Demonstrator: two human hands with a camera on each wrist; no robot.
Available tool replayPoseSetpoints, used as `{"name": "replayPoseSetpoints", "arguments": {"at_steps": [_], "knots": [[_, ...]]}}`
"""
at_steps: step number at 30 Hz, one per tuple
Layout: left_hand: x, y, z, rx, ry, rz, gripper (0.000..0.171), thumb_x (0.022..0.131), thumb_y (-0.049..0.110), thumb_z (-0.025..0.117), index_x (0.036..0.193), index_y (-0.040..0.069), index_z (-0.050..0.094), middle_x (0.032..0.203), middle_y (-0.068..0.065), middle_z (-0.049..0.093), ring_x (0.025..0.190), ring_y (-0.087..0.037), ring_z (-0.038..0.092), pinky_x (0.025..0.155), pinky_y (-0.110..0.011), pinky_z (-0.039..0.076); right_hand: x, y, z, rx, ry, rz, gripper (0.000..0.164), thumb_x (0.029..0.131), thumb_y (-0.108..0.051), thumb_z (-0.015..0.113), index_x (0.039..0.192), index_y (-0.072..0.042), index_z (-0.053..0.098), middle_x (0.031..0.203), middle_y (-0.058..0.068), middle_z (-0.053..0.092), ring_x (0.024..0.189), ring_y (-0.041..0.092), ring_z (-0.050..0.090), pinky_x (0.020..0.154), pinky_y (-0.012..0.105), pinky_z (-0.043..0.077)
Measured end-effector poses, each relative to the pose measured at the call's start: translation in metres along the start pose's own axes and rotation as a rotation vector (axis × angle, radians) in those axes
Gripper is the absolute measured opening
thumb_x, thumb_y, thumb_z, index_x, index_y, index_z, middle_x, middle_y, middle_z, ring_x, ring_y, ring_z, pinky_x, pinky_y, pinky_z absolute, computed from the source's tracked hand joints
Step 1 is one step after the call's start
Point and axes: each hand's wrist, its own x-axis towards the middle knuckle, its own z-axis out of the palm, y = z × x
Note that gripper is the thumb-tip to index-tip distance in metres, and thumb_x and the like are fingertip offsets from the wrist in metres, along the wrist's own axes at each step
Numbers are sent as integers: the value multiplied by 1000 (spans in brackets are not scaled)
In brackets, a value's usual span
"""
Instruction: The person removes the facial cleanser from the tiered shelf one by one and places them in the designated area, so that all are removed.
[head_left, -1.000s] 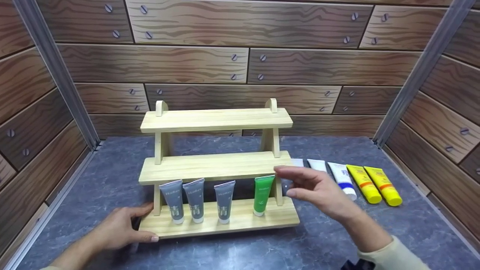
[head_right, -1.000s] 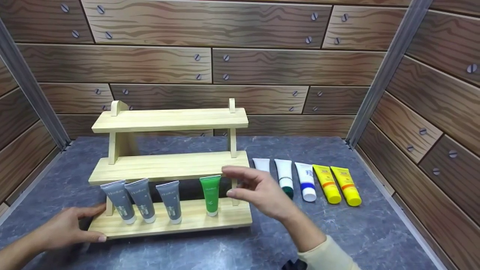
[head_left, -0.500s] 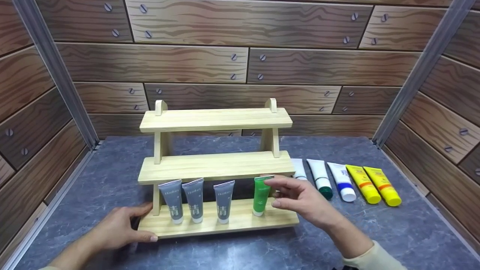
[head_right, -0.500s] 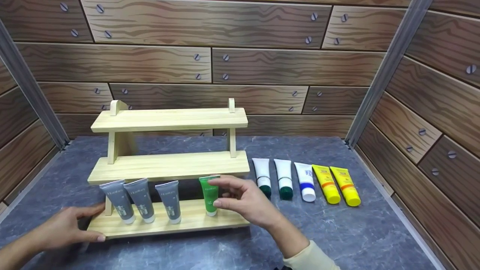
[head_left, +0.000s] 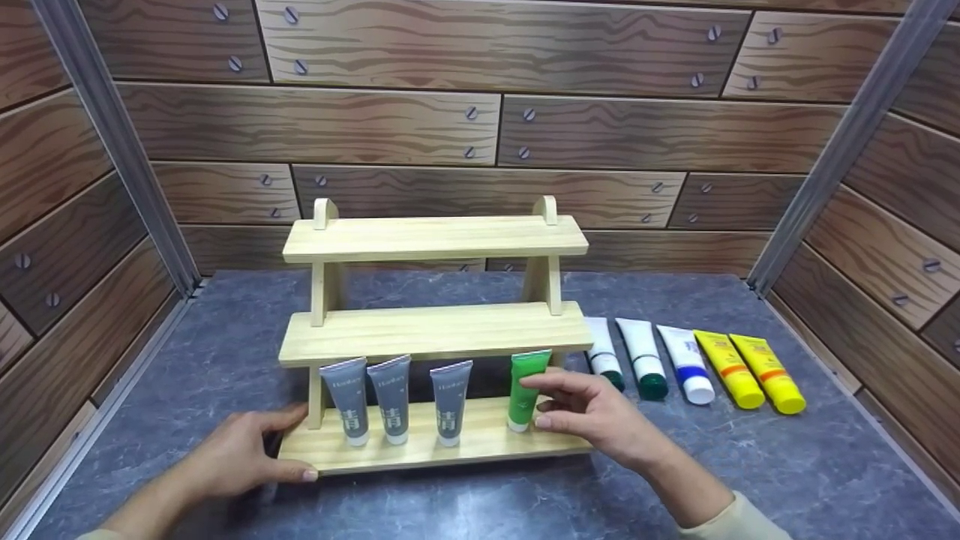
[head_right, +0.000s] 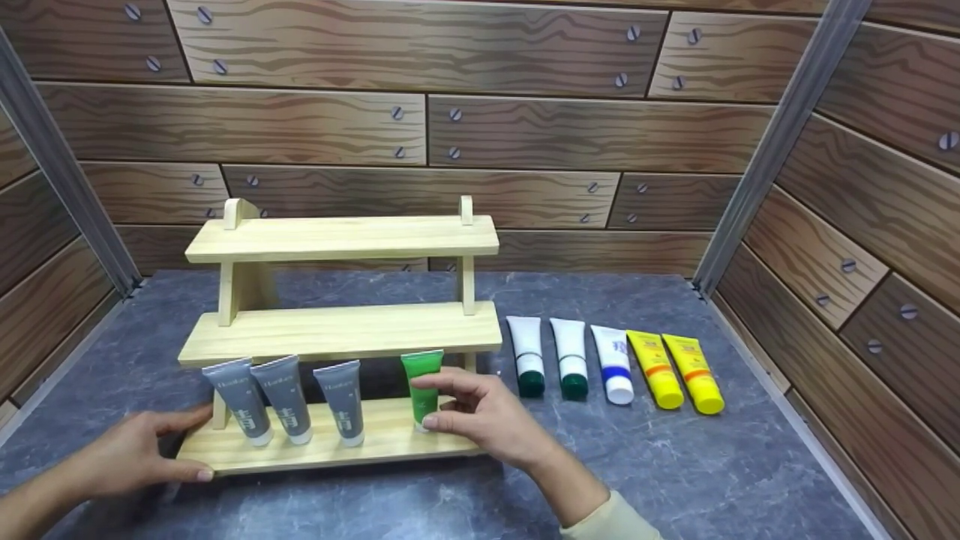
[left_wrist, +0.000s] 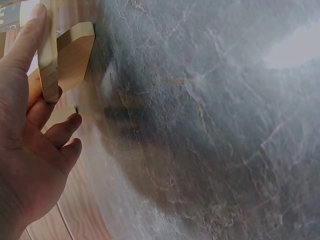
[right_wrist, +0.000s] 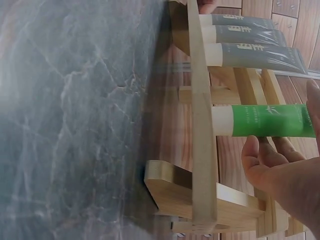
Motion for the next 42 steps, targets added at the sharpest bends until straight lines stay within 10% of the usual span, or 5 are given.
{"name": "replayPoseSetpoints", "arguments": {"at_steps": [21,42], "knots": [[-1,0,0,8,18,4,99,72,58,94,144,-2,62,142,-24,64,129,-42,62,109,-63,47,-2,2,3,-71,93,33,49,98,-10,77,143,1,63,130,21,68,112,28,68,94,34,60],[0,-1,1,-10,10,6,101,72,60,93,145,-3,61,143,-26,62,132,-43,59,111,-63,44,-44,-14,-36,-92,169,1,59,98,-1,72,152,7,49,130,28,66,109,26,73,93,41,63]]}}
